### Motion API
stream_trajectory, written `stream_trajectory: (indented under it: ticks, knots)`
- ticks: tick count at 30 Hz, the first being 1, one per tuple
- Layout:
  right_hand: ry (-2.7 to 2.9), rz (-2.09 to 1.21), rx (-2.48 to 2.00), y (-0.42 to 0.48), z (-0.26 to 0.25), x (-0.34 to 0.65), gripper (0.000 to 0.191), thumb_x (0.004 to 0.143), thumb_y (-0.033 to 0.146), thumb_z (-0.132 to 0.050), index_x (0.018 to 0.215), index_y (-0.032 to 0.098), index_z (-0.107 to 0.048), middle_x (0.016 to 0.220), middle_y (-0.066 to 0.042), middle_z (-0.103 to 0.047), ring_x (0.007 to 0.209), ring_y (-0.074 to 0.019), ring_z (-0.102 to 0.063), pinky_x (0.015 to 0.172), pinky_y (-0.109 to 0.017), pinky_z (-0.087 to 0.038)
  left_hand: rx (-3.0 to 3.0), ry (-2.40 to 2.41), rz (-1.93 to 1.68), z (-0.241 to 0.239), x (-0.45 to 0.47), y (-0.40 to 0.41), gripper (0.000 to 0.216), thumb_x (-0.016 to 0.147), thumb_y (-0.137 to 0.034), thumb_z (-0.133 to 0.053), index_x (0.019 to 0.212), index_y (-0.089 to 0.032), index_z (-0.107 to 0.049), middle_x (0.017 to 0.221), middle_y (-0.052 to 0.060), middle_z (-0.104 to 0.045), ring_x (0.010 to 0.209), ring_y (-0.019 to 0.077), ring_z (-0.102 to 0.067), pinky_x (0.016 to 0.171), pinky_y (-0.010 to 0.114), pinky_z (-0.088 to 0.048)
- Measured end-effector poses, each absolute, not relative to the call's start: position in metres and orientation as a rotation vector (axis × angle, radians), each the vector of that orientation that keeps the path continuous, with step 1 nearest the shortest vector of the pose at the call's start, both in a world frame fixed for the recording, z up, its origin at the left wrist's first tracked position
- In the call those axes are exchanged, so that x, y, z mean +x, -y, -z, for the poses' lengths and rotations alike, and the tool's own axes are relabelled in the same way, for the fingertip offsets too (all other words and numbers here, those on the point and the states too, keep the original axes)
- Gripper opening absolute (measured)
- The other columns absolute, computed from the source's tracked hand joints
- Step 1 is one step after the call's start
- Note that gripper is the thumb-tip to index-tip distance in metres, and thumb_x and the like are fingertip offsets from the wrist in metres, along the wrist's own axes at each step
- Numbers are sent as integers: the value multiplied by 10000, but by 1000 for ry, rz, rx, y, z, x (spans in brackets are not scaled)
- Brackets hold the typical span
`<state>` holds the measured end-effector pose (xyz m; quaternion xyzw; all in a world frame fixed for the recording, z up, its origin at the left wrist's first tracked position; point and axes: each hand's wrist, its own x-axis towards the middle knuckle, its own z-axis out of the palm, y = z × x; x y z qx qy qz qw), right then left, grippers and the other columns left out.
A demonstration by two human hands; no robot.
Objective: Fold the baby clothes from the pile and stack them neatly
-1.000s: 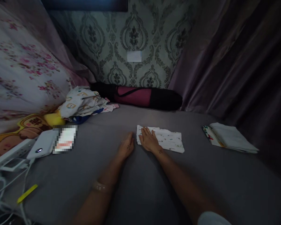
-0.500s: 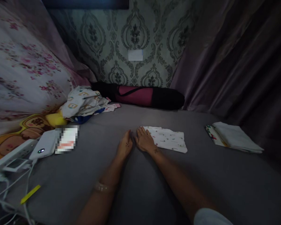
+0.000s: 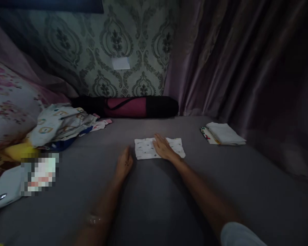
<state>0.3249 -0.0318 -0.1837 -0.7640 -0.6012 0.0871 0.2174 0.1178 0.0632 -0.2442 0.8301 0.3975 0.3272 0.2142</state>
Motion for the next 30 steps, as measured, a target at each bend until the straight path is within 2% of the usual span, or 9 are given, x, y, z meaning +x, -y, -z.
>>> stream_trajectory:
  ticks: [3,8,12,19,26,30]
  knots:
    - [1510,-126,-2321,57,187,359,579,976,386,-173,1461,96,-302,1534,-123,-277,1423,-225,-189,1146,-435,-124,2488,-987,-822,226,142,-52,421,931,-287,-342,1300,-148,-490,1336,141,-545,1270,247,-478,1085,428,-354]
    - [1469,22,-2446,77,199,386,590,970,379,-180,1457,69,-299,1530,-132,-284,1426,-251,-165,1138,-471,-110,2746,-954,-558,206,192,-38,547,957,-436,-310,1381,-111,-429,1469,159,-397,1404,307,-261,1137,505,-206]
    - [1497,-4,-2496,82,210,390,621,964,396,-186,1452,29,-297,1526,-160,-280,1418,-262,-190,1137,-447,-135,2751,-1186,-445,219,206,-40,629,957,-488,-254,1385,-58,-422,1465,205,-382,1400,335,-258,1132,516,-189]
    - [1507,-72,-2496,84,223,397,644,961,417,-191,1448,9,-299,1526,-181,-268,1410,-273,-214,1134,-391,-165,2656,-1236,-346,240,201,-51,681,938,-547,-232,1413,-83,-383,1504,204,-306,1415,346,-208,1109,533,-218]
    - [1496,-146,-2530,83,216,398,630,959,396,-210,1448,8,-296,1531,-187,-252,1415,-280,-199,1132,-434,-160,2633,-1261,-274,233,203,-52,650,933,-532,-275,1415,-110,-382,1510,194,-298,1413,346,-214,1100,555,-216]
    - [1542,16,-2474,76,200,384,572,965,376,-212,1446,99,-346,1539,-147,-256,1421,-272,-185,1137,-484,-81,2754,-1244,-340,212,213,-39,607,948,-484,-275,1390,-97,-426,1497,188,-330,1415,350,-205,1123,582,-119]
